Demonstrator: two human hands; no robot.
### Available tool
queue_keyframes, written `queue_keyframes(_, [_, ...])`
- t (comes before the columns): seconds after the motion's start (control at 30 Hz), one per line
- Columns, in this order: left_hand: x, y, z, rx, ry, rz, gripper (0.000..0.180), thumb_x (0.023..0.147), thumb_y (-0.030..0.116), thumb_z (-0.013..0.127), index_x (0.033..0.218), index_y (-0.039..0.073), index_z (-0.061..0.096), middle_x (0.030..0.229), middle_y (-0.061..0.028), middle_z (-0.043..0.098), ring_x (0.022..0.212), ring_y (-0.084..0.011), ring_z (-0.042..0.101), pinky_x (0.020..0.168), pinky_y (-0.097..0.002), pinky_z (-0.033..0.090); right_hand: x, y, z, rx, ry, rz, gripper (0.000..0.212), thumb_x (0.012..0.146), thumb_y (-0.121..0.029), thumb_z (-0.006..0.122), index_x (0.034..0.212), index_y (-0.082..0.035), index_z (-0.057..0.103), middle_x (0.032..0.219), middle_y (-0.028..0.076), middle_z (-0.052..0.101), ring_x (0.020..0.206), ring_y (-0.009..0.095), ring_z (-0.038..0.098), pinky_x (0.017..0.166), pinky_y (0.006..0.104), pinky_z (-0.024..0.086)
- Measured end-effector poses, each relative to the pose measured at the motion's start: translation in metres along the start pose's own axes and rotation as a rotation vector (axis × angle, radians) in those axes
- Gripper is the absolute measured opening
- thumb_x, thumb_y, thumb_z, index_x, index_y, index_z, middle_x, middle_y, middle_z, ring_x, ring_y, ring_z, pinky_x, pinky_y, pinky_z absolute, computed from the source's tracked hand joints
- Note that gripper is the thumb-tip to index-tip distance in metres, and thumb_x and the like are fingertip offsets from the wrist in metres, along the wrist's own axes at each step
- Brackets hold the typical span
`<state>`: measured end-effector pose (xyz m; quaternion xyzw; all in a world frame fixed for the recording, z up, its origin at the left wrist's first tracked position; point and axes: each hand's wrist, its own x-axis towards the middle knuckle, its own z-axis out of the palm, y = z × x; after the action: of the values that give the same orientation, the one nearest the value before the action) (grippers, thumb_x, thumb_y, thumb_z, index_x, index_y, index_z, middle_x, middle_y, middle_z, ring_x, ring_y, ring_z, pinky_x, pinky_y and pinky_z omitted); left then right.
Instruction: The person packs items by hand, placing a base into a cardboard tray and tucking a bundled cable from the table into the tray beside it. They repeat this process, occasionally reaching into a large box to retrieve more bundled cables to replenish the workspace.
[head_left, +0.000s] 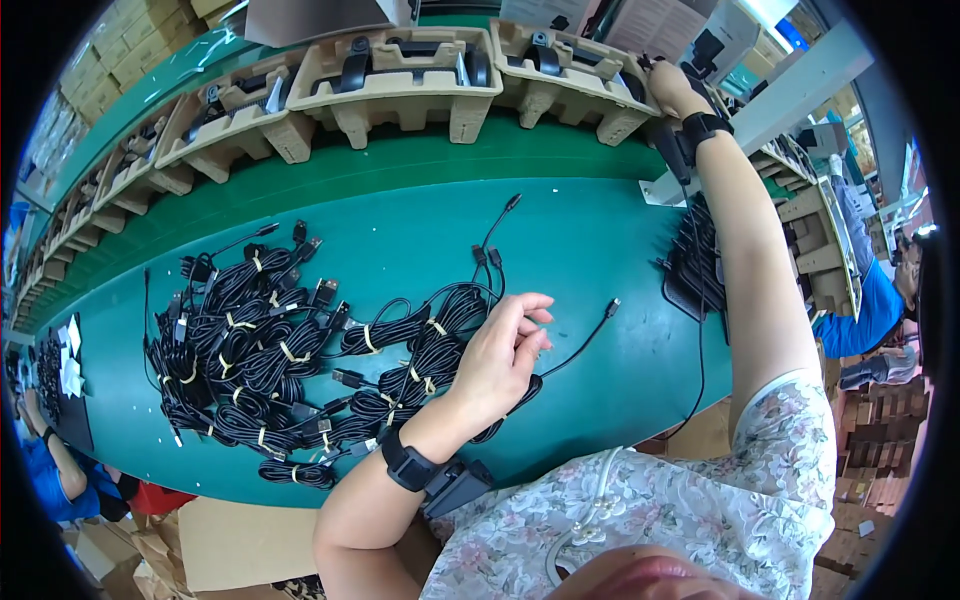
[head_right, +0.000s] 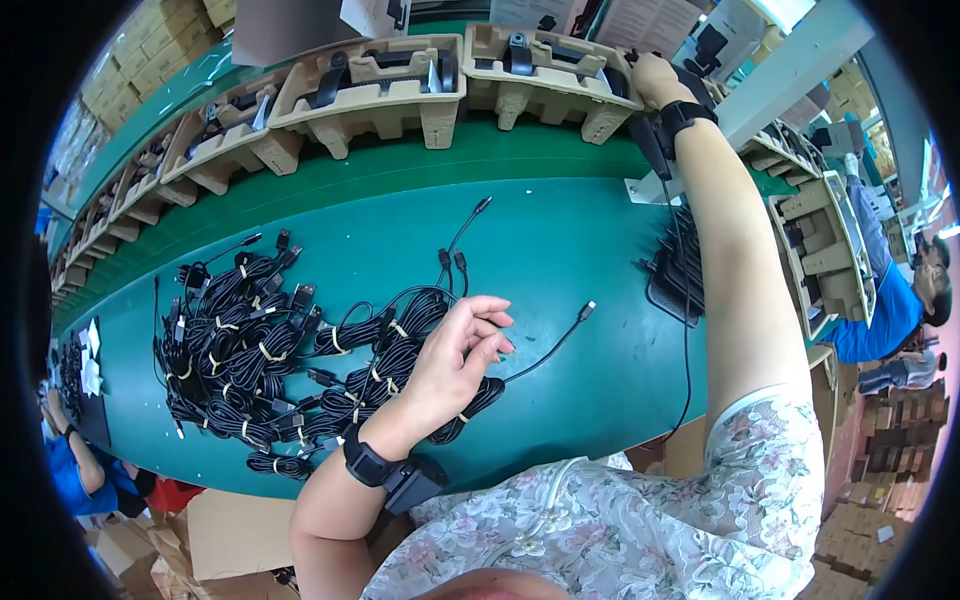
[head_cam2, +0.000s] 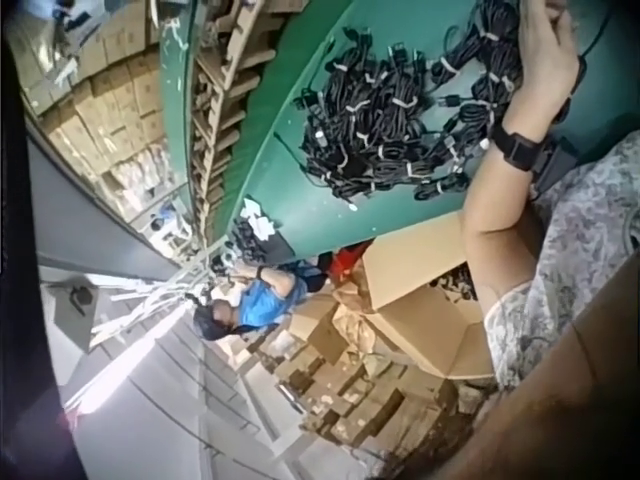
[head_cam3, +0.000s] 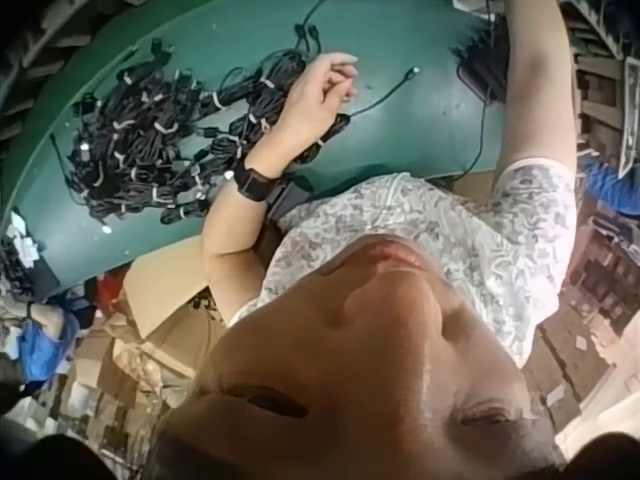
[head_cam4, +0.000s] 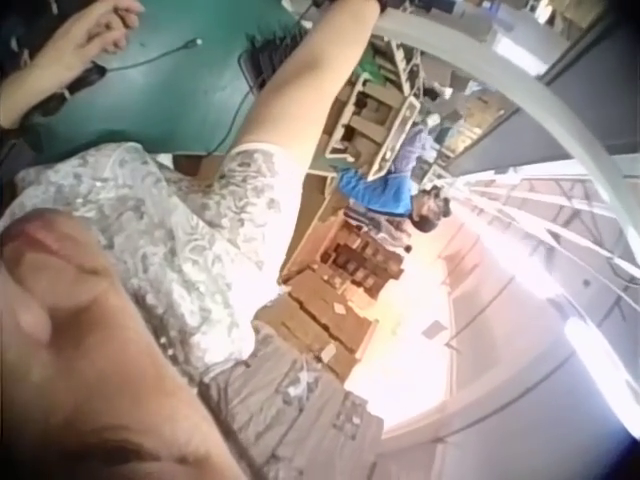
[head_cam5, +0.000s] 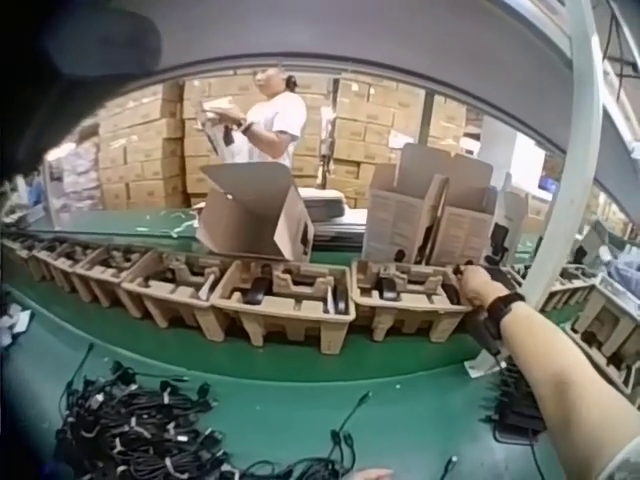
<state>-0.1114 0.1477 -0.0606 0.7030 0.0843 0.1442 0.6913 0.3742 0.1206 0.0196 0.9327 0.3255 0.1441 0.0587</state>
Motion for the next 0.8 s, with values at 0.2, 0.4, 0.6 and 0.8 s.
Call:
queue_keyframes(0.2, [0.002,0.001,0.001,0.039,-0.023,0.03,0.025,0.085,-0.003,0.047,0.11,0.002,0.046,0.098,-0.0107,0.051,0.078,-0.0166,0.059,0.067,-0.0278,0.049,-0.014,-0.008,-0.028,-0.052,0.038,0.025,0.023,0.08,-0.011,0.048,0.093,0.002,0.062,0.093,0.024,0.061,0.091,0.038,0.058,0.078,0.0428,0.047])
queue_keyframes(0.4, [0.0,0.003,-0.002,0.134,-0.045,0.106,0.022,0.085,-0.006,0.046,0.106,0.0,0.051,0.1,-0.0106,0.048,0.081,-0.0158,0.06,0.069,-0.0253,0.049,-0.006,0.0,-0.028,-0.264,0.025,-0.058,0.026,0.083,-0.015,0.044,0.096,-0.004,0.064,0.101,0.02,0.061,0.096,0.035,0.058,0.079,0.041,0.048])
queue_keyframes(0.6, [0.002,-0.001,-0.001,0.139,-0.035,0.105,0.022,0.084,-0.007,0.048,0.104,-0.001,0.052,0.099,-0.0101,0.048,0.08,-0.0159,0.06,0.069,-0.0254,0.049,-0.024,-0.01,-0.017,-0.157,0.226,0.167,0.025,0.08,-0.009,0.05,0.101,-0.005,0.063,0.096,0.017,0.064,0.092,0.035,0.06,0.079,0.0425,0.047])
queue_keyframes(0.8, [0.002,0.001,-0.005,0.189,-0.018,0.107,0.021,0.084,-0.007,0.049,0.103,-0.001,0.052,0.1,-0.0096,0.048,0.078,-0.0154,0.06,0.069,-0.0255,0.049,-0.04,-0.02,-0.043,-0.161,0.058,0.08,0.021,0.07,-0.014,0.058,0.086,-0.003,0.065,0.09,0.019,0.063,0.087,0.034,0.06,0.072,0.0387,0.049])
